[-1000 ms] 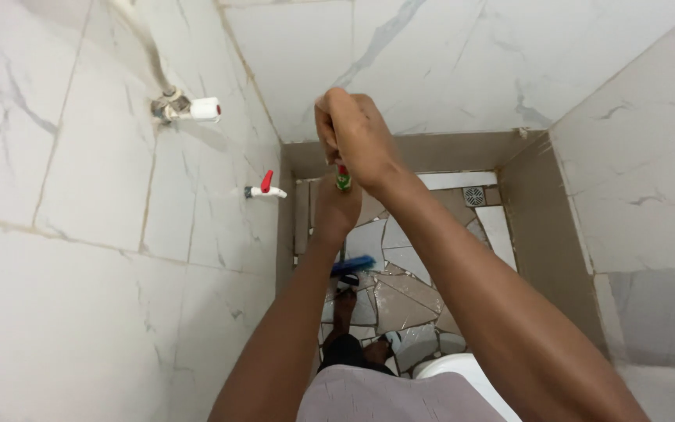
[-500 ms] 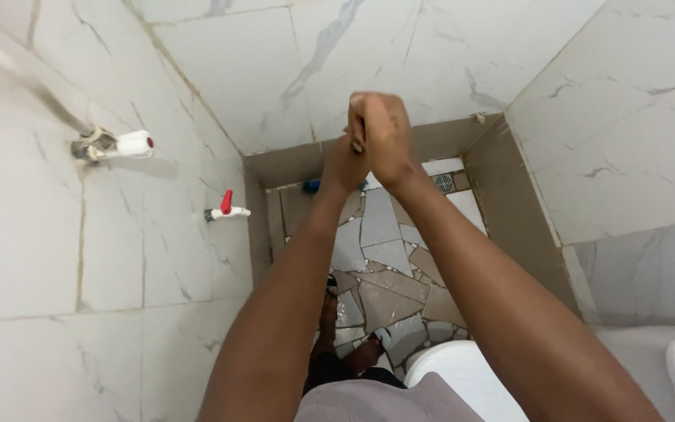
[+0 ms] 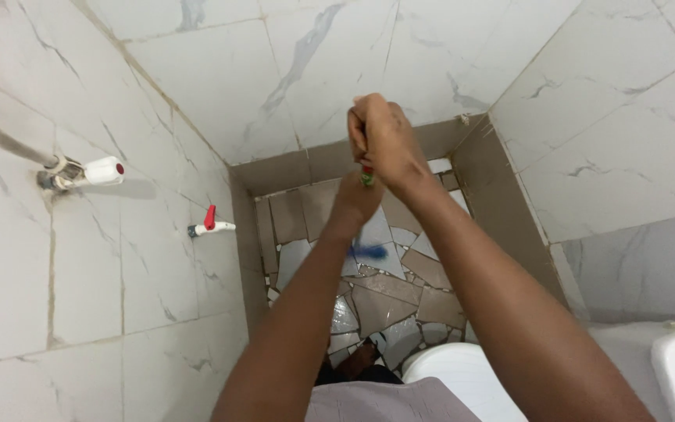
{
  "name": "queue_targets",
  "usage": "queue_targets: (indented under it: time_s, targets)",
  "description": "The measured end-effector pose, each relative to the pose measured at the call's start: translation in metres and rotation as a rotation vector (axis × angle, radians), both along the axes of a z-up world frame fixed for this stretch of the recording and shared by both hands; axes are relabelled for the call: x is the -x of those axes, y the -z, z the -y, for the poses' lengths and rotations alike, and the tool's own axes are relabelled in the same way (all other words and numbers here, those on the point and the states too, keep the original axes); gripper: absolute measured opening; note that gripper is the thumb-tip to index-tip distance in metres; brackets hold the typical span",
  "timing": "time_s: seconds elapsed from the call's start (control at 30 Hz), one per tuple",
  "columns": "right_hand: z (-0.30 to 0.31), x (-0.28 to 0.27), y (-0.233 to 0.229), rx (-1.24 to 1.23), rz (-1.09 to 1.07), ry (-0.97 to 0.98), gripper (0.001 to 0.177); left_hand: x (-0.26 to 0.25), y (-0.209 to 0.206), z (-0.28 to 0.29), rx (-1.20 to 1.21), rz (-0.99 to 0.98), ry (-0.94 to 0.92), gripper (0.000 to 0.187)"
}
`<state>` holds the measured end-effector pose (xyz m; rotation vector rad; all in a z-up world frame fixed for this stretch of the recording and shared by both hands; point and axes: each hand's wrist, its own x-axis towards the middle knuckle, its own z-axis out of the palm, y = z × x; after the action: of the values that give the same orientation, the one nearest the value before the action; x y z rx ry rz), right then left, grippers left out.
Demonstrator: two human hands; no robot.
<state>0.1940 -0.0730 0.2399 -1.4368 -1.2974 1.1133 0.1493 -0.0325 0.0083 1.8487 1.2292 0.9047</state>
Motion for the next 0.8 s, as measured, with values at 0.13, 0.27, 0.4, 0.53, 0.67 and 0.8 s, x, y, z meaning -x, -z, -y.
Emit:
queue_targets:
  time_s: [0.13,0.27,0.4,0.53,0.67,0.8]
  targets:
    - [-0.004,-0.018,0.005,0.051,-0.079,-0.014,0.05,-0.003,-0.032,0.036,0.371,0.07,0.04,0.04]
    - [-0.001,-0.032,0.011,0.124,-0.13,0.031,0.051,-0.013,-0.04,0.051,0.418,0.078,0.093,0.055]
    - [0.006,-0.037,-0.004,0.053,-0.028,0.091,0.057,-0.023,-0.058,0.052,0.356,0.033,0.061,0.058]
    - [0.013,-0.045,-0.027,-0.044,-0.012,0.143,0.06,-0.038,-0.074,0.03,0.364,0.078,0.086,0.053]
    - [0.011,-0.055,-0.036,-0.184,0.012,0.17,0.059,-0.06,-0.063,-0.008,0.203,0.098,0.127,0.045]
    - [0.003,-0.063,-0.026,-0.264,0.011,0.212,0.056,-0.082,-0.03,-0.045,-0.16,0.112,0.208,0.038]
